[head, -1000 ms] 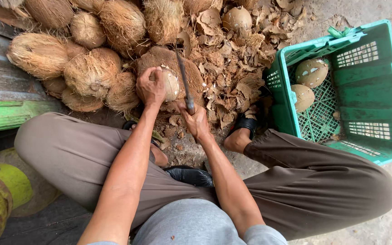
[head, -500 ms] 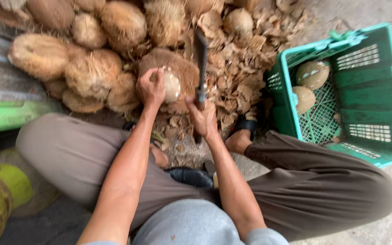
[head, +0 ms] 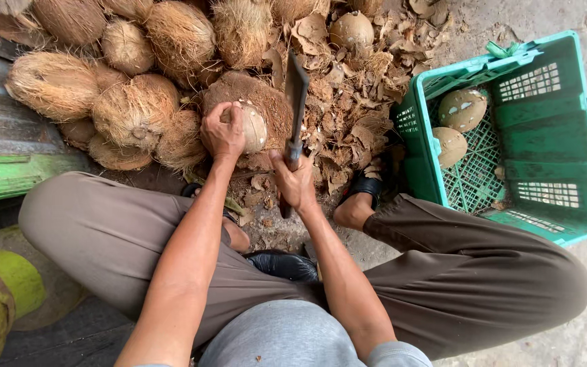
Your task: The person sits on the ground and uses a cleaver to chop the fibrous husk off coconuts, rotating each coconut to trim different sides, then places the trimmed coconuts into a green plastic crate beside them.
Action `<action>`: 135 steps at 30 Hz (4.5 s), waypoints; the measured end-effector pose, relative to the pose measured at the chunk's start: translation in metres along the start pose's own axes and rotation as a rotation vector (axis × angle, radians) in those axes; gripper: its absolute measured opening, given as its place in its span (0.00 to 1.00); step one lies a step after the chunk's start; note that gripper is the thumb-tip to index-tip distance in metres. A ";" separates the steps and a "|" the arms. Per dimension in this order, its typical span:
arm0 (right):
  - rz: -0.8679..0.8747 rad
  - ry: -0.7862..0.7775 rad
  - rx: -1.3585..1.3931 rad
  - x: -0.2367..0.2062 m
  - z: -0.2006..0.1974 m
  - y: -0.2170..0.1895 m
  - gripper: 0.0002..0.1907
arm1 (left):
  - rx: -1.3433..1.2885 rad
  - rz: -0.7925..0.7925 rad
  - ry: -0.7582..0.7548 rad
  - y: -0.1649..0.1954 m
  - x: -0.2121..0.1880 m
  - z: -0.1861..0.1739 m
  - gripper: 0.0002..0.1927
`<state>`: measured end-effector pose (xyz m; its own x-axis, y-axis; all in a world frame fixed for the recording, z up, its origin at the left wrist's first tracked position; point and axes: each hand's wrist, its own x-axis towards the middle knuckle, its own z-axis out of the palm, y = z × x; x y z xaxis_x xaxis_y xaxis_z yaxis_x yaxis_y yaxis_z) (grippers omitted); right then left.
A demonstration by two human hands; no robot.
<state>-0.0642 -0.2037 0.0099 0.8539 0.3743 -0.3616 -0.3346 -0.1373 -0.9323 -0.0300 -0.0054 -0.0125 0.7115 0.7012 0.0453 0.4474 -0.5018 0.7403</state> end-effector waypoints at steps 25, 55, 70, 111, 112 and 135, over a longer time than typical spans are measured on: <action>0.267 0.074 -0.161 0.007 -0.011 0.010 0.18 | -0.222 0.232 -0.048 0.003 0.003 -0.007 0.30; 0.233 -0.023 -0.230 -0.007 -0.005 -0.006 0.15 | -0.100 -0.271 -0.037 0.022 -0.011 0.016 0.35; -0.141 0.080 0.049 -0.008 -0.016 -0.013 0.19 | 0.001 0.100 -0.111 0.002 -0.003 -0.001 0.31; 0.271 -0.082 -0.286 0.001 -0.013 0.013 0.18 | -0.110 0.242 -0.208 -0.001 0.005 -0.002 0.34; 0.190 -0.060 -0.290 0.002 -0.015 0.008 0.20 | -0.113 0.291 -0.174 -0.001 0.006 0.000 0.34; 0.372 -0.067 0.089 0.001 -0.017 -0.002 0.13 | 0.008 0.486 -0.193 0.007 -0.008 -0.008 0.64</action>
<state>-0.0559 -0.2189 0.0112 0.6407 0.3732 -0.6710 -0.6525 -0.1959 -0.7320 -0.0374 -0.0100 -0.0024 0.9247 0.2803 0.2576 0.0439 -0.7506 0.6593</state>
